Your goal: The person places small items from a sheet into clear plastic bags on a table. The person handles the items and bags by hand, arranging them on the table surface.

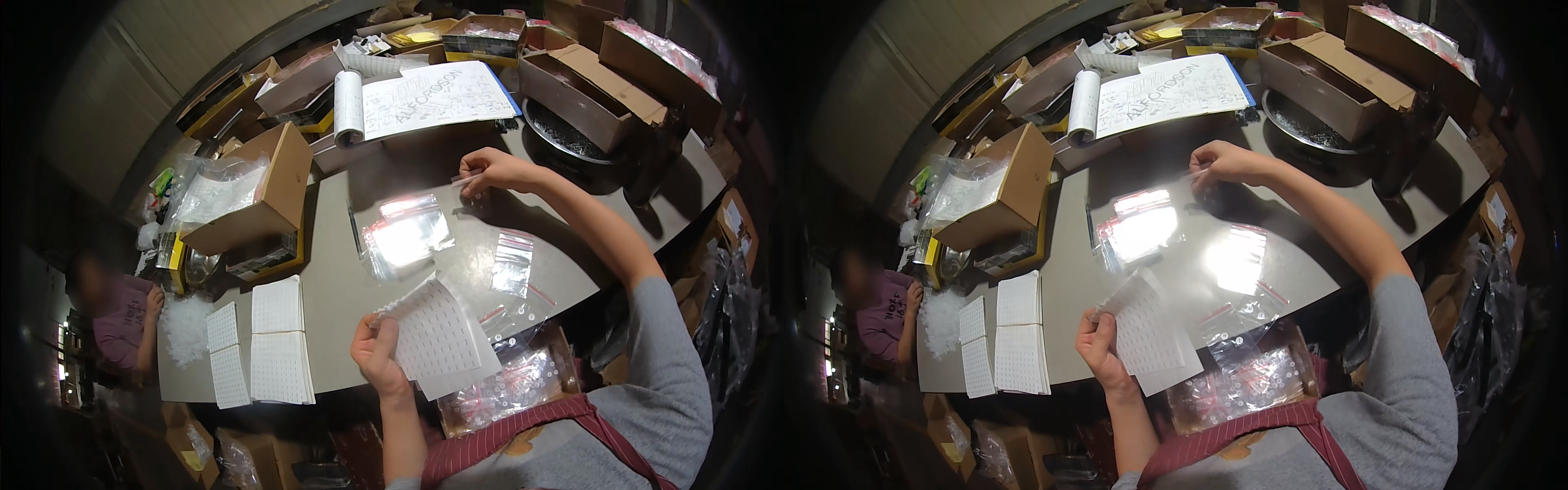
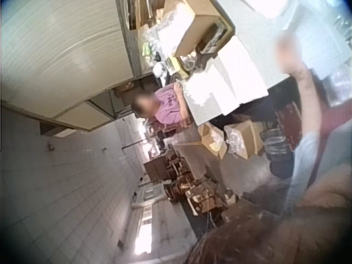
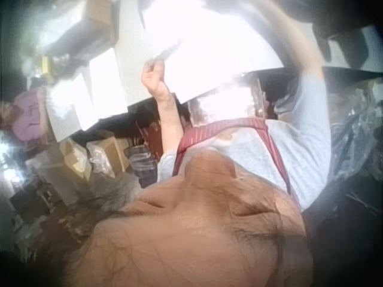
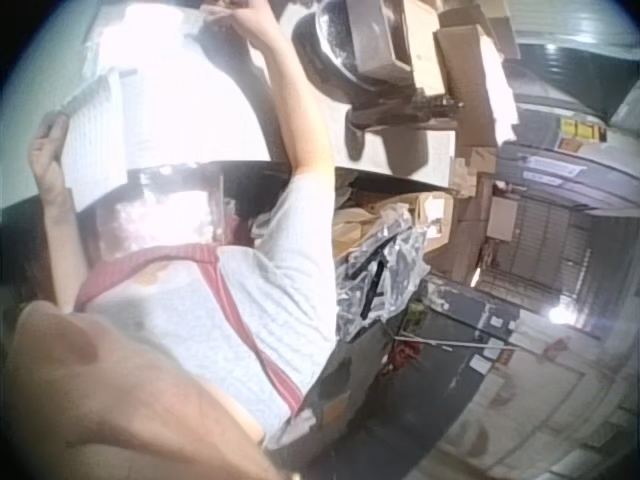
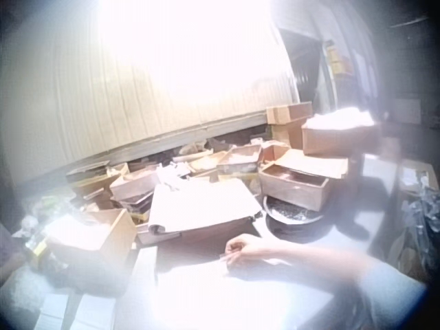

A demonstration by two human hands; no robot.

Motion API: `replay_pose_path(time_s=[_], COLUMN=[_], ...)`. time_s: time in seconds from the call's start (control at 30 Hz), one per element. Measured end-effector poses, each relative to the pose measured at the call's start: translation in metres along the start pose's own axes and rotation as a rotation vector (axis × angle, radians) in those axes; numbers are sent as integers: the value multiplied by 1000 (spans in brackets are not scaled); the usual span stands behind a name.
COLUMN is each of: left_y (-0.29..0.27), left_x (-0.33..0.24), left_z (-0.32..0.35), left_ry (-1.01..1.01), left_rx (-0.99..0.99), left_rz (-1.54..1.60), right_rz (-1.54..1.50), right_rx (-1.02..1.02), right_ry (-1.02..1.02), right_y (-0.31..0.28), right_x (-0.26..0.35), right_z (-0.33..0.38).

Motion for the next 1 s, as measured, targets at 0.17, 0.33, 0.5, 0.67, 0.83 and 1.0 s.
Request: replay_pose_path(time_s=[0.17, 0.33, 0.5, 0.67, 0.83, 1.0], left_y=[4, 3, 10, -6, -2, -3], left_x=[1, 1, -6, -6, -4, 1], left_z=[0, 0, -1, 0, 0, -4], left_ry=[-19, 7, 68, 85, 51, 9], left_rx=[21, 6, -22, 16, 38, 52], left_rz=[9, -6, -74, -89, 48, -26], right_rz=[-50, 441, 540, 15, 230, 75], right_rx=[-202, -212, -183, 267, 527, 724], right_ry=[-7, -112, -266, -144, -357, -407], right_y=[-11, -12, -7, 43, 97, 134], right_x=[-3, -6, 6, 21, 36, 44], right_z=[18, 18, 41, 106, 201, 233])
Point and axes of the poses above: each hand's wrist, its own z-axis away from the middle knuckle, its own y-axis out of the palm, x = y × z, the point moved 6 cm from there along -z, towards the middle knuckle, and after that the axes turned 3 degrees about -y, right-handed, at the moved point
